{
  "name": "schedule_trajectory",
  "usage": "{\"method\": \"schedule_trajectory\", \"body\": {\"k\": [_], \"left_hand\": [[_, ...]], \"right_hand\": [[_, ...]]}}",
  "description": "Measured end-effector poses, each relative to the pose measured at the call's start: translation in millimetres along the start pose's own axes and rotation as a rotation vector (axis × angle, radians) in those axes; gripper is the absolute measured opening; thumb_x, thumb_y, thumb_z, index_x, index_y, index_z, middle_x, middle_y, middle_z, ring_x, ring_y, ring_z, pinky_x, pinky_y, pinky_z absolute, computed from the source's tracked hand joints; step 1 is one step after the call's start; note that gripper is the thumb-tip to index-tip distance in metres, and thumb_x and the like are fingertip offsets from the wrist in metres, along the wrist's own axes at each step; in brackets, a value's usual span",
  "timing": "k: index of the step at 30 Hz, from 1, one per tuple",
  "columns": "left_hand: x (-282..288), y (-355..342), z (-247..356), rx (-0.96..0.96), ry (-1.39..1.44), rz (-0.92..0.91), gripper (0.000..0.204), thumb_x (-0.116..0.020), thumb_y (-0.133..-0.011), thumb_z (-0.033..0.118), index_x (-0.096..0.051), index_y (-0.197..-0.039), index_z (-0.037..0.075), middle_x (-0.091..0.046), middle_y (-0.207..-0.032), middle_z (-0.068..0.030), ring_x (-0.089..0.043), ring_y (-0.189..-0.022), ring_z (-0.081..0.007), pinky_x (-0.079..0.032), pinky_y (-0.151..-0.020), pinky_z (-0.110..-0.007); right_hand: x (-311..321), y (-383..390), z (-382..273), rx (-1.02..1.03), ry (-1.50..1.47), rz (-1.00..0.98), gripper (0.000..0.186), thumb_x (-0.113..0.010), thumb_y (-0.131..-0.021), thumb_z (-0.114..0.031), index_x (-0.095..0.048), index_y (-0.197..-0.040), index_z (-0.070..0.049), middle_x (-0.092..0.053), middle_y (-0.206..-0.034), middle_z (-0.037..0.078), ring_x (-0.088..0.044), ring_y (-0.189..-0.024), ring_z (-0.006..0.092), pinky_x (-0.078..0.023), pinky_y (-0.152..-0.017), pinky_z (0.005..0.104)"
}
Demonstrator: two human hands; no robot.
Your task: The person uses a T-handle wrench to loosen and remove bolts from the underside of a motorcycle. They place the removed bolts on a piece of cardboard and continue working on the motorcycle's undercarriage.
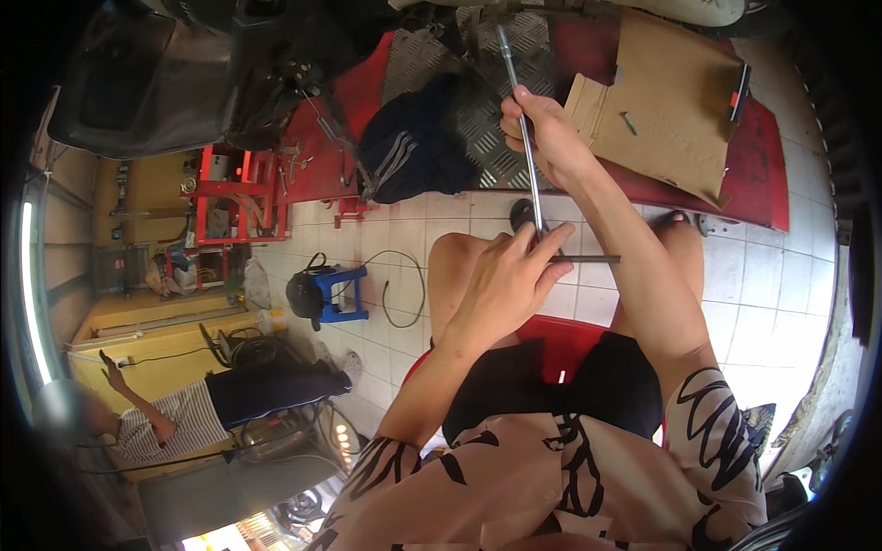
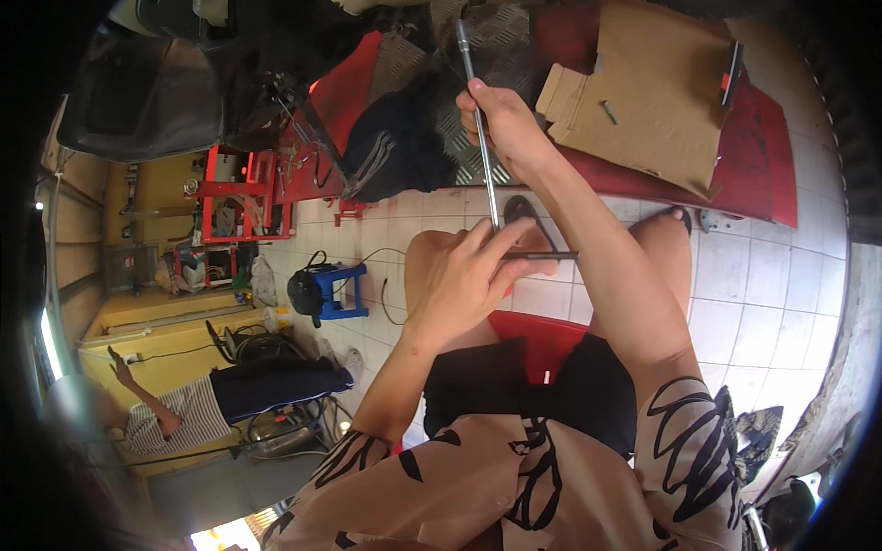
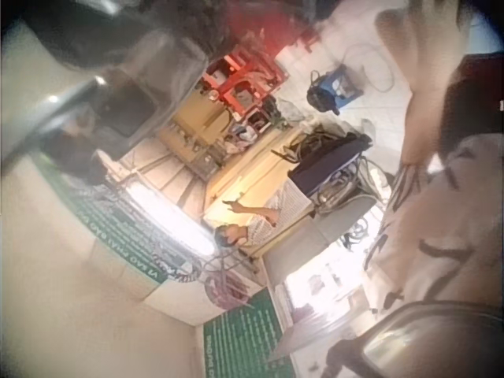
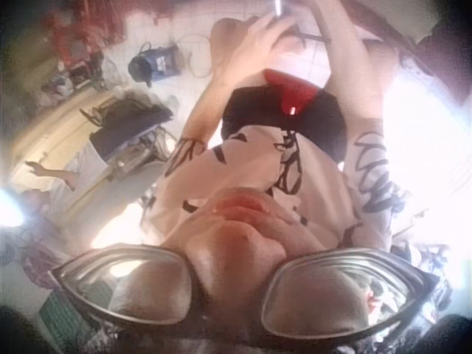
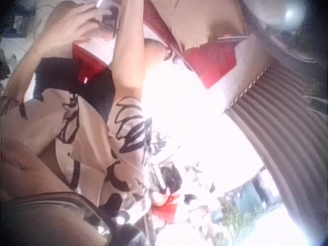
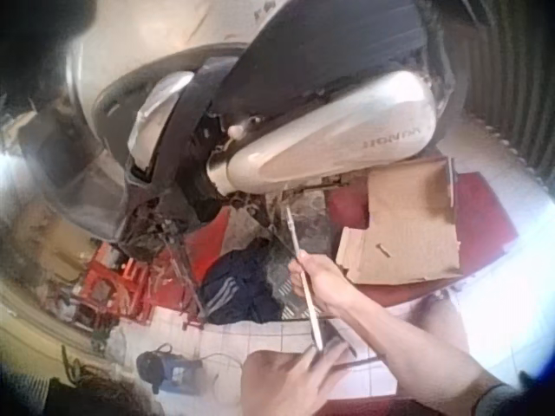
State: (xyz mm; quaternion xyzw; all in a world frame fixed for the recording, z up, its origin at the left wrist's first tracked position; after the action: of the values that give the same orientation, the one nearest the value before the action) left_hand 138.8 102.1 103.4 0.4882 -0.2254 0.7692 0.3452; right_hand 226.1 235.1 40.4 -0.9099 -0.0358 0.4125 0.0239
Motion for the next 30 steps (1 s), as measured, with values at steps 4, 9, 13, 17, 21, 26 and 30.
{"method": "schedule_trajectory", "body": {"k": [4, 9, 13, 17, 21, 26, 30], "left_hand": [[-1, 12, -31, 0.123, -0.121, -0.038, 0.018, -0.063, -0.085, 0.019, -0.068, -0.101, 0.013, -0.059, -0.075, -0.0065, -0.06, -0.069, -0.0301, -0.047, -0.062, -0.041], [28, 23, -56, 0.085, -0.188, 0.197, 0.016, -0.069, -0.078, 0.021, -0.071, -0.092, 0.013, -0.059, -0.072, -0.0043, -0.059, -0.065, -0.026, -0.047, -0.061, -0.038], [45, 29, -61, 0.038, -0.223, 0.262, 0.02, -0.074, -0.071, 0.021, -0.072, -0.089, 0.014, -0.059, -0.073, -0.0017, -0.059, -0.067, -0.0217, -0.044, -0.059, -0.034], [63, 35, -60, -0.011, -0.146, 0.365, 0.017, -0.074, -0.072, 0.018, -0.071, -0.087, 0.015, -0.056, -0.074, 0.0012, -0.056, -0.065, -0.018, -0.046, -0.063, -0.033], [65, 39, -66, -0.013, -0.121, 0.411, 0.015, -0.074, -0.071, 0.018, -0.071, -0.086, 0.017, -0.059, -0.077, 0.0024, -0.057, -0.069, -0.0157, -0.043, -0.067, -0.032], [61, 46, -75, -0.033, -0.085, 0.436, 0.02, -0.076, -0.068, 0.019, -0.072, -0.088, 0.017, -0.06, -0.078, 0.001, -0.056, -0.068, -0.0162, -0.039, -0.065, -0.031], [66, 45, -71, 0.001, -0.073, 0.455, 0.019, -0.074, -0.071, 0.022, -0.072, -0.089, 0.018, -0.057, -0.078, 0.0006, -0.055, -0.068, -0.016, -0.038, -0.068, -0.033]], "right_hand": [[-20, -16, 22, -0.038, 0.015, 0.053, 0.035, -0.041, -0.103, -0.036, -0.049, -0.08, -0.01, -0.03, -0.061, -0.007, -0.024, -0.054, 0.0067, -0.026, -0.052, 0.023], [-38, -17, 27, -0.113, 0.101, -0.111, 0.021, -0.047, -0.1, -0.023, -0.057, -0.11, -0.008, -0.036, -0.065, -0.006, -0.031, -0.056, 0.0044, -0.028, -0.052, 0.0203], [-44, -20, 32, -0.116, 0.129, -0.184, 0.028, -0.049, -0.098, -0.019, -0.054, -0.123, -0.007, -0.042, -0.068, -0.004, -0.037, -0.056, 0.0049, -0.031, -0.051, 0.0207], [-55, -18, 38, -0.116, 0.152, -0.325, 0.045, -0.052, -0.098, -0.024, -0.045, -0.138, -0.004, -0.046, -0.068, -0.002, -0.04, -0.057, 0.0066, -0.033, -0.053, 0.0207], [-55, -21, 38, -0.09, 0.087, -0.353, 0.062, -0.06, -0.094, -0.031, -0.036, -0.144, -0.004, -0.048, -0.072, 0.0, -0.041, -0.059, 0.0089, -0.033, -0.056, 0.0232], [-50, -24, 40, -0.032, 0.018, -0.396, 0.067, -0.062, -0.092, -0.033, -0.029, -0.149, -0.016, -0.047, -0.074, 0.0, -0.04, -0.059, 0.0102, -0.029, -0.055, 0.026], [-53, -28, 35, 0.048, 0.017, -0.431, 0.067, -0.06, -0.094, -0.033, -0.028, -0.15, -0.015, -0.05, -0.074, 0.001, -0.042, -0.06, 0.0119, -0.033, -0.056, 0.0266]]}}
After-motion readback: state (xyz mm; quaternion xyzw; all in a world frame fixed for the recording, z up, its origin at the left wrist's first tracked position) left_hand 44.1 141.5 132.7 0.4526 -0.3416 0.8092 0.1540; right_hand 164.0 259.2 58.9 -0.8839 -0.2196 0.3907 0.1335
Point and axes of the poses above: each hand's wrist, its own y-axis away from the middle knuckle, its own x-axis out of the back of the hand, z = x × y, the point moved 8 cm from there along -y, towards the middle knuckle
